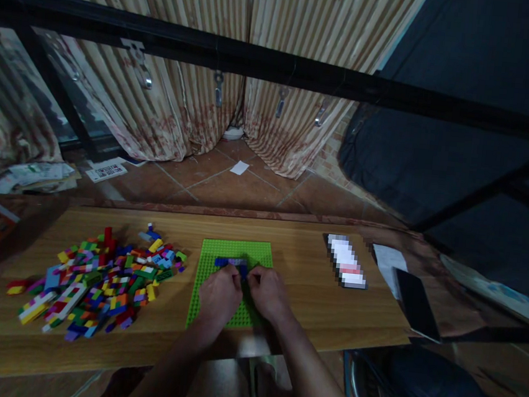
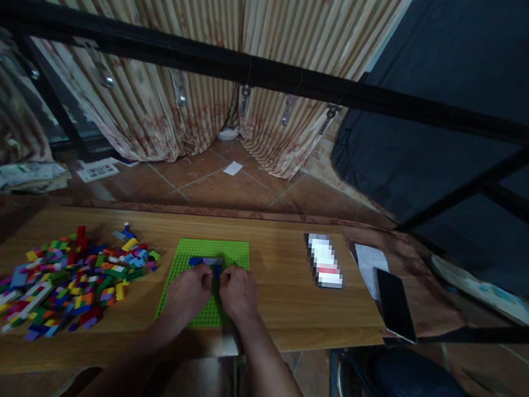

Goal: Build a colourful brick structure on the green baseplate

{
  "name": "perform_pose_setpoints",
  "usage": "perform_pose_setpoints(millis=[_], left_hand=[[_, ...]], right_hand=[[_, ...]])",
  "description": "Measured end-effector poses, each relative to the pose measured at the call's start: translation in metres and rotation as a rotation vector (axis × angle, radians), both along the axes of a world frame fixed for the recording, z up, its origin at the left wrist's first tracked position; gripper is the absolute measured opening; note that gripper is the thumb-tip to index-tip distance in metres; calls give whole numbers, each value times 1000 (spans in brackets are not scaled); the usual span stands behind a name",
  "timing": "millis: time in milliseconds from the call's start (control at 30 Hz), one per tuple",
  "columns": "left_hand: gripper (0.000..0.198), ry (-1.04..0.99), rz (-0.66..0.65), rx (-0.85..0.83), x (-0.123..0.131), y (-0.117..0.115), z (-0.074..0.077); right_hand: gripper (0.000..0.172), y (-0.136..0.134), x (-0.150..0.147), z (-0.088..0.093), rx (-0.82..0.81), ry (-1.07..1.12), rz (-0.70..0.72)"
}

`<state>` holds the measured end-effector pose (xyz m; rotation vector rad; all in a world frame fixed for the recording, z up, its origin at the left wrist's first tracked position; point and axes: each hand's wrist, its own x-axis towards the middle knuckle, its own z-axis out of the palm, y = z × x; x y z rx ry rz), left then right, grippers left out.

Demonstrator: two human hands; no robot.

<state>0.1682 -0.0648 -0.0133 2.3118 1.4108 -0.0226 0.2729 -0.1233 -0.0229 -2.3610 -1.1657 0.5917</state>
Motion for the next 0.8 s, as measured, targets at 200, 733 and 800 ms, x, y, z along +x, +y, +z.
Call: perform_pose_setpoints(millis=[200, 733, 800], left_hand=[[31, -6, -12, -1, -1, -1, 0], [34, -217, -22, 119, -8, -20, -16], [37, -219, -63, 163, -8, -22, -20]], right_hand=[[25, 0, 4, -2, 1, 29, 9], [25, 5, 13, -11, 53, 46, -22], [27, 5, 12, -11, 48, 20, -24]])
